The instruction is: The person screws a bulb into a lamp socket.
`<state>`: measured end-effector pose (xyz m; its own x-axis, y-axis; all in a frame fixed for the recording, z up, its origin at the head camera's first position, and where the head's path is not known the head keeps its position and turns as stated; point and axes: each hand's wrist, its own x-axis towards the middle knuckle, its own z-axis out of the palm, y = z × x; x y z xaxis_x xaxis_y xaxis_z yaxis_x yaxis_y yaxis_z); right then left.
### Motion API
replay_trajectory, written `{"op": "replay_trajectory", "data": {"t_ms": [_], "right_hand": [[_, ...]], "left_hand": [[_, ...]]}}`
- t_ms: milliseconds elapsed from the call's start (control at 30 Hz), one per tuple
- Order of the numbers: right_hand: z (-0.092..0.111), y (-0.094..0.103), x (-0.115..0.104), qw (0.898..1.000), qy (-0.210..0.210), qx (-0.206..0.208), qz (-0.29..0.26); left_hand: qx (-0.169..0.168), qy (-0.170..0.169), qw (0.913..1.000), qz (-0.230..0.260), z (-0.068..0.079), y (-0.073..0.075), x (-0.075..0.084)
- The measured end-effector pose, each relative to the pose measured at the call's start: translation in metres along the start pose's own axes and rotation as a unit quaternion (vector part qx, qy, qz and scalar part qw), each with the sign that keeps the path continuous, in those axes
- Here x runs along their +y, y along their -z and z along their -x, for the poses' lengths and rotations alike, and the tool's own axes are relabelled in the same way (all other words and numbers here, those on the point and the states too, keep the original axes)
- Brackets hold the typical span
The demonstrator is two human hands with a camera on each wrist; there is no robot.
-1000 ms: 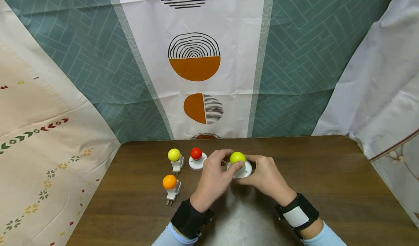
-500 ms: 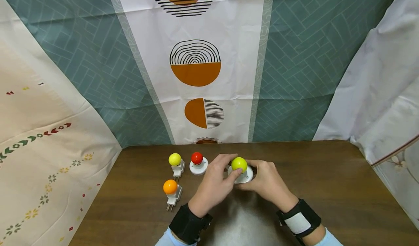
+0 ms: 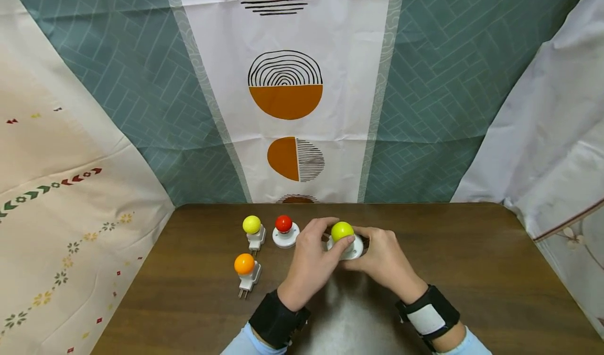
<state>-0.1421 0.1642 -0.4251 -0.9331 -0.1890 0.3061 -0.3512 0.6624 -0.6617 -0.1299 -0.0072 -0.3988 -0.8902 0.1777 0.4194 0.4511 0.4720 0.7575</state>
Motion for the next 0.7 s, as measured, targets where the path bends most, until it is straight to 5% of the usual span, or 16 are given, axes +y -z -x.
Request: {"op": "replay_trajectory", "data": {"t_ms": [533,700], "right_hand": [[0.001,0.001,0.001,1.000,0.014,-0.015,-0.012],[0.001,0.001,0.001,1.000,0.007,-0.010,-0.005]], "left_hand": [[-0.115,-0.046,0.9923,0.013,-0.006,0.012,-0.003],[-0.101,-0.019,0.9946,0.015,-0.005,0.011,-0.003]]}}
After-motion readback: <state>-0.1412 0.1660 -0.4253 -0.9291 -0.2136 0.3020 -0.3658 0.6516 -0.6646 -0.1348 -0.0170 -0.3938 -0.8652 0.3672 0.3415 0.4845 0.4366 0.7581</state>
